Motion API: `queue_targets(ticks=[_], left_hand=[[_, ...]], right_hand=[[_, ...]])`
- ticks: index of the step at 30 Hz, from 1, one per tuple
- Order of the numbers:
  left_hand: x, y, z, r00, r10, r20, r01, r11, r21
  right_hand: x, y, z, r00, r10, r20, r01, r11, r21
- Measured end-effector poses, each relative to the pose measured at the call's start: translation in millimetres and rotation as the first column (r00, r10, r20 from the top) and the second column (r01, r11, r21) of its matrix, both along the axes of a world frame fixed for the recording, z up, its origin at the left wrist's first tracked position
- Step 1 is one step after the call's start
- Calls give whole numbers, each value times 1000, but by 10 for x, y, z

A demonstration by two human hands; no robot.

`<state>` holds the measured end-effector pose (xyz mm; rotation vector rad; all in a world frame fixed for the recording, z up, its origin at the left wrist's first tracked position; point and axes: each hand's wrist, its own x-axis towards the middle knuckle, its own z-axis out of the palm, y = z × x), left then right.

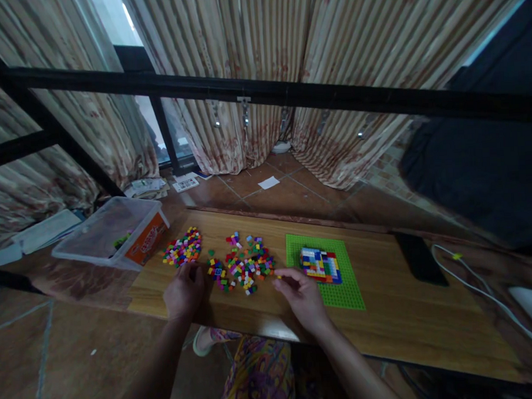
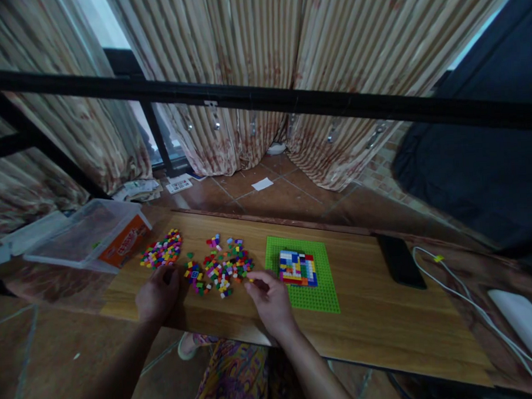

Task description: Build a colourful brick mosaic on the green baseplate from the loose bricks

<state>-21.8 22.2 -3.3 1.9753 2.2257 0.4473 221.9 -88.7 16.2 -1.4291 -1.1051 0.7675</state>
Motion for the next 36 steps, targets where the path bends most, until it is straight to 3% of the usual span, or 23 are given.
queue_targets(ticks=[4, 8, 13, 17, 24, 36], left_hand=[[12, 6, 33, 1000, 6, -21, -7, 1000, -28], [17, 14, 32, 999, 21, -34, -21, 999, -28], [8, 23, 2, 999, 20, -49, -21, 1000, -8], [15, 17, 20, 998, 11, -65, -11, 1000, -2], [36, 10, 73, 997, 26, -66, -29, 999, -41], [42, 6, 82, 998, 27, -63, -30, 998, -46]], right_hand=[[464, -278, -36, 975, -129, 182, 132, 991, -1], [744, -334, -17, 906, -199, 373, 193, 980, 54], [778, -234, -56, 720, -283, 633, 255, 957, 138], [737, -161, -134, 625, -330, 707, 281, 941, 191], [722, -125, -226, 650, -383, 656, 295, 923, 247], [779, -140, -261, 717, -331, 614, 213, 942, 260]])
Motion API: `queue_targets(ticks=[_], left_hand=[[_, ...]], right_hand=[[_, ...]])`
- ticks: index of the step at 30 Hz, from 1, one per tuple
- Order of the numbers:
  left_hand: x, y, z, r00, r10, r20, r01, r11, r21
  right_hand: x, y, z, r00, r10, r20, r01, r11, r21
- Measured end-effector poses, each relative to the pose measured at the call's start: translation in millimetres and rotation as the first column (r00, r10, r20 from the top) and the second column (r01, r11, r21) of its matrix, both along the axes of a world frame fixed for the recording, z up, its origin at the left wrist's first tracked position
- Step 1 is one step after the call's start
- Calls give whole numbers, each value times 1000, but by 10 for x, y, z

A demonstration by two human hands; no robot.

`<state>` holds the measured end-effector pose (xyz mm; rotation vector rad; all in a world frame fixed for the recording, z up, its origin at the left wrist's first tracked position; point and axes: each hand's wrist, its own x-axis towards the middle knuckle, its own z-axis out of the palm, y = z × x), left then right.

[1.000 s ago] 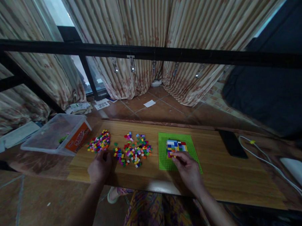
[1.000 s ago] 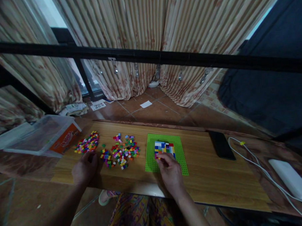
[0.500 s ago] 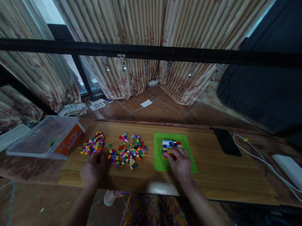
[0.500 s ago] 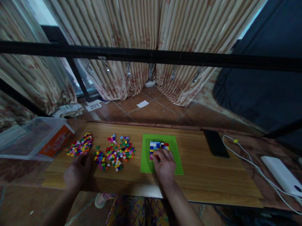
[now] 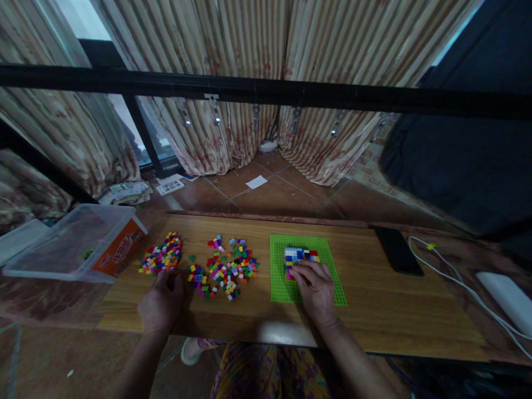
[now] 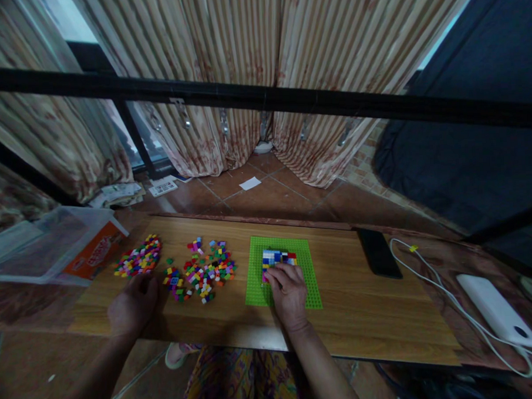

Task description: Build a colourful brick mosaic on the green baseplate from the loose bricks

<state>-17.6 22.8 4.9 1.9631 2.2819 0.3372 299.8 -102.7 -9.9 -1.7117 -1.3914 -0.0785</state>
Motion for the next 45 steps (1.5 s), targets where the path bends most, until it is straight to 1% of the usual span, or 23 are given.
queue_targets(ticks=[3, 6, 10, 12, 15, 17, 19, 24, 28, 34, 40, 45], left_hand=[[4, 0, 3, 1000, 6, -1, -6, 1000, -7], [-1, 7, -8, 1000, 4, -5, -4, 1000, -4], [-17, 14, -34, 1000, 3, -4, -3, 1000, 3], [-21, 14, -41, 1000, 2, -2, -2, 1000, 9], [-16, 11, -36, 1000, 8, -1, -8, 1000, 11], [-8, 9, -26, 1000, 15, -5, -14, 1000, 15], [-2, 9, -18, 1000, 12, -11, -12, 1000, 17], [-5, 14, -34, 1000, -1, -5, 1, 1000, 25], [-12, 17, -62, 1000, 3, 6, -3, 999, 45], [-24, 20, -83, 1000, 2, -14, -2, 1000, 27], [-12, 6, -55, 1000, 9, -8, -9, 1000, 23], [-6, -9, -24, 1000, -15, -8, 15, 1000, 24]], right_hand=[[37, -44, 16, 1000, -8, -16, 8, 1000, -17], [69, -85, 33, 998, -16, -69, 15, 1000, -18], [97, -111, 61, 991, -72, -113, 73, 997, 1], [104, -102, 71, 987, -132, -88, 133, 991, 0], [98, -61, 58, 974, -229, -7, 228, 972, -61], [83, -26, 24, 964, -264, 34, 266, 958, -108], [63, 3, -22, 959, -277, 52, 282, 951, -125], [29, 34, -102, 960, -281, 17, 281, 951, -131], [6, 47, -103, 957, -287, -45, 280, 952, -124], [-17, 40, -106, 959, -259, -112, 249, 963, -101], [-20, 51, -135, 960, -243, -140, 229, 968, -105], [39, 49, -119, 959, -232, -165, 207, 966, -152]])
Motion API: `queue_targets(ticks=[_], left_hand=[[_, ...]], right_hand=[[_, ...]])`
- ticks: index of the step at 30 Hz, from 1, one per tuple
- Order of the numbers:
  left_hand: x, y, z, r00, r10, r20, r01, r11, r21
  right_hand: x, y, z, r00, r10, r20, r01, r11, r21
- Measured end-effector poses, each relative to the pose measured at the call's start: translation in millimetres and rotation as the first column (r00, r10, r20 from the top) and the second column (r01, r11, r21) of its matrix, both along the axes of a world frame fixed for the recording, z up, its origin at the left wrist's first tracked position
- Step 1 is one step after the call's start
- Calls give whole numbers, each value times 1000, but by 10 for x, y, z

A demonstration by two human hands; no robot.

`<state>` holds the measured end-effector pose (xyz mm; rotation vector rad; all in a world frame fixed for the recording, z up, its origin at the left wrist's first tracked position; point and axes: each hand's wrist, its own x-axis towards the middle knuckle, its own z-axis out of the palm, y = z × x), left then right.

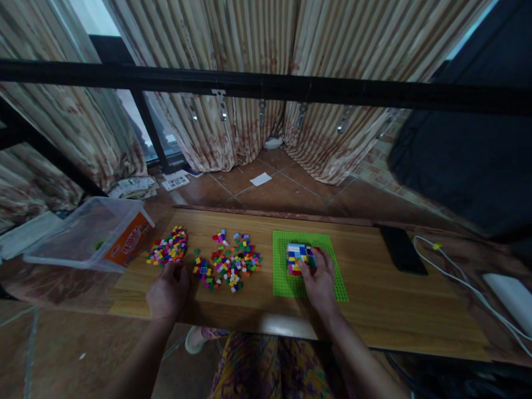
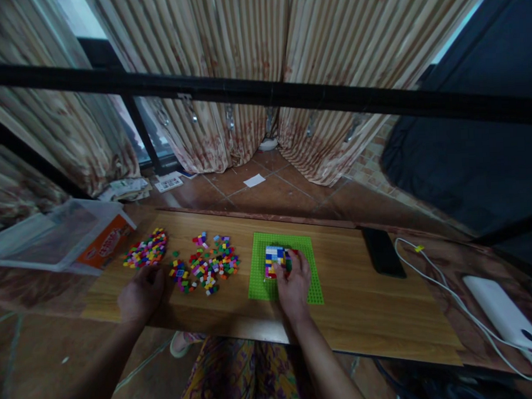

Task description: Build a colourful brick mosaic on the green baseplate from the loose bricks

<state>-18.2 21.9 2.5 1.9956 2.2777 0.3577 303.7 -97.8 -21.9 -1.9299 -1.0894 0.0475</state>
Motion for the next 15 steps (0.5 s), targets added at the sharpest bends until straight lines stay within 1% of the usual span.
queue_targets(ticks=[3, 5, 7, 9, 12, 15], left_hand=[[-1, -4, 1, 1000, -7, 5, 7, 1000, 12], [-4, -4, -7, 1000, -7, 7, 7, 1000, 11], [-9, -1, -18, 1000, -6, 9, 6, 1000, 11], [-13, 3, -27, 1000, -6, 13, 5, 1000, 10], [-13, 6, -32, 1000, 0, 20, 0, 1000, 4], [-9, 6, -40, 1000, 3, 29, -4, 1000, 11]], right_hand=[[48, -48, 59, 999, 9, -52, -8, 1000, 24], [55, -95, 125, 997, -19, -74, 24, 997, 69], [23, -145, 207, 996, -50, -74, 59, 990, 126], [-54, -190, 290, 997, -54, -59, 64, 981, 182], [-248, -245, 375, 999, -3, -33, 10, 976, 219], [-507, -293, 371, 992, 125, -15, -121, 977, 174]])
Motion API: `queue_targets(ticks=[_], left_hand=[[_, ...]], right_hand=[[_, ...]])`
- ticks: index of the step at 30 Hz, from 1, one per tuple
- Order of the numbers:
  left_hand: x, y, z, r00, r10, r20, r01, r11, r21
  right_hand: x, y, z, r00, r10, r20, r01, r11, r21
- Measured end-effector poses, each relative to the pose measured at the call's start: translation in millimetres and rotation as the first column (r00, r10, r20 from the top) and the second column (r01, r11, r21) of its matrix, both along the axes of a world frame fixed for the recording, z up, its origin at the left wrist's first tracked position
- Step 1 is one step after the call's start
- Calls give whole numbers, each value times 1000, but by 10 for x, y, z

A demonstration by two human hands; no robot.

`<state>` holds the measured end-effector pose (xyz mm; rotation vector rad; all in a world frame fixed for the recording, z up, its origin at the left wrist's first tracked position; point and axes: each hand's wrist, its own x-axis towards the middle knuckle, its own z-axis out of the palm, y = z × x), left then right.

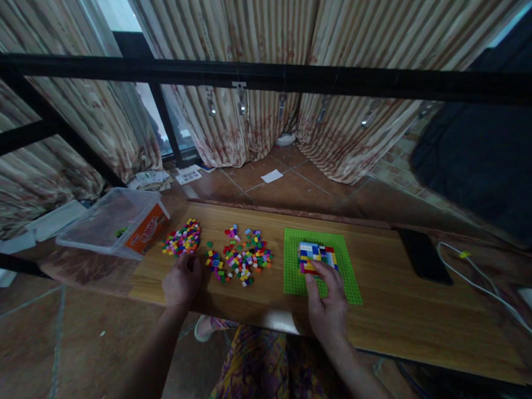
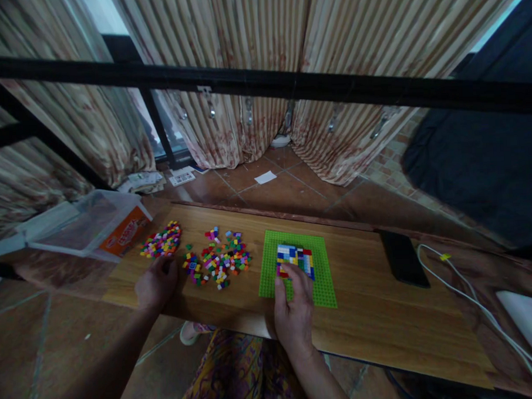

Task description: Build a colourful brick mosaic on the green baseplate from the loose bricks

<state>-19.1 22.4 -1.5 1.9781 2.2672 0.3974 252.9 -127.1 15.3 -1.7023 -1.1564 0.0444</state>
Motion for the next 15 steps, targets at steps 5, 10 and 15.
queue_targets(ticks=[5, 10, 15], left_hand=[[0, -6, -29, 1000, 10, 19, -10, 1000, 1], [-9, -20, -45, 997, -20, 69, 18, 999, 29], [-10, -38, -28, 994, -36, 103, 32, 999, 37]], right_hand=[[-389, -53, -133, 974, 226, -21, -227, 962, -153], [-536, 31, -213, 927, 376, 7, -364, 901, -235], [-601, 254, -199, 890, 450, 79, -421, 875, -239]])
